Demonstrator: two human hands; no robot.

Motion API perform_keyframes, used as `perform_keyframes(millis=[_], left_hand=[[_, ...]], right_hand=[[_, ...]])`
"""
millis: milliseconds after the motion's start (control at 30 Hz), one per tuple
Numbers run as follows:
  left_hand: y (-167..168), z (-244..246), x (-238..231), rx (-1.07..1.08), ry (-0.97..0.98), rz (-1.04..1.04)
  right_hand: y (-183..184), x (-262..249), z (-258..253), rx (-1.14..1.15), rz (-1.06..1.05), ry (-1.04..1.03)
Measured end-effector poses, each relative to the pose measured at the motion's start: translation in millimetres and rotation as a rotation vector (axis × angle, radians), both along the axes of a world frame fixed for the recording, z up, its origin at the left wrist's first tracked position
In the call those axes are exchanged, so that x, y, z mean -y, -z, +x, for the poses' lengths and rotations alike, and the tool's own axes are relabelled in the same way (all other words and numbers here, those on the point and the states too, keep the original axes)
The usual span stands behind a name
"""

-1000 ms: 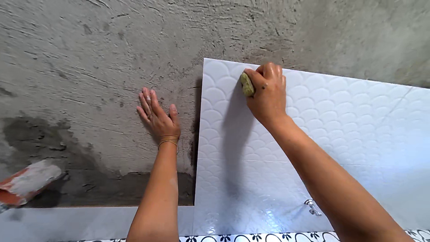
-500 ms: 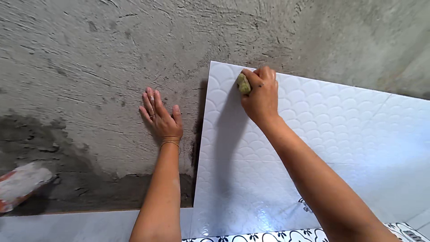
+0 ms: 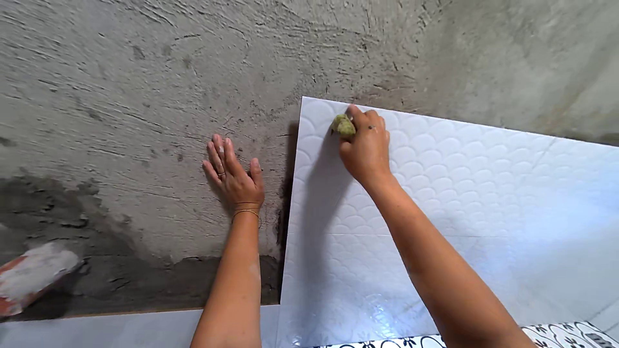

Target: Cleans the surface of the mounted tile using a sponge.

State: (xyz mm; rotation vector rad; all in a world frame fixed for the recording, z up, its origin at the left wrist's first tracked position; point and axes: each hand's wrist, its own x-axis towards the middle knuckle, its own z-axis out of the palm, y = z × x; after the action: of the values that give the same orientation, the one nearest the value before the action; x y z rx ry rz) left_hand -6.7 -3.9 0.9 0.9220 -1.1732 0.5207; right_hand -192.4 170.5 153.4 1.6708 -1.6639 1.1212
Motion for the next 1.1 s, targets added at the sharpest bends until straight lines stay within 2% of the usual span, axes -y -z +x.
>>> perform_keyframes(millis=[100, 300, 500, 700, 933, 1100], left_hand=[[-2, 0, 0, -0.002, 0.005, -0.012], [0, 2, -2, -0.002, 0.007, 0.055], [-1, 1, 1, -0.018, 0.009, 0.013], [-1, 2, -2, -0.012, 0.019, 0.032], [0, 2, -1, -0.005, -0.011, 0.048], [0, 2, 2, -0.001, -0.021, 0.050]], right_hand=[[1, 0, -7, 0.108, -0.039, -0.075], [4, 7, 28, 0.145, -0.009, -0.154], [9, -1, -4, 0.251, -0.052, -0.098], [18, 9, 35, 0.114, -0.006, -0.150], [15, 2, -1, 0.136, -0.030, -0.096], [26, 11, 15, -0.051, 0.010, -0.129]])
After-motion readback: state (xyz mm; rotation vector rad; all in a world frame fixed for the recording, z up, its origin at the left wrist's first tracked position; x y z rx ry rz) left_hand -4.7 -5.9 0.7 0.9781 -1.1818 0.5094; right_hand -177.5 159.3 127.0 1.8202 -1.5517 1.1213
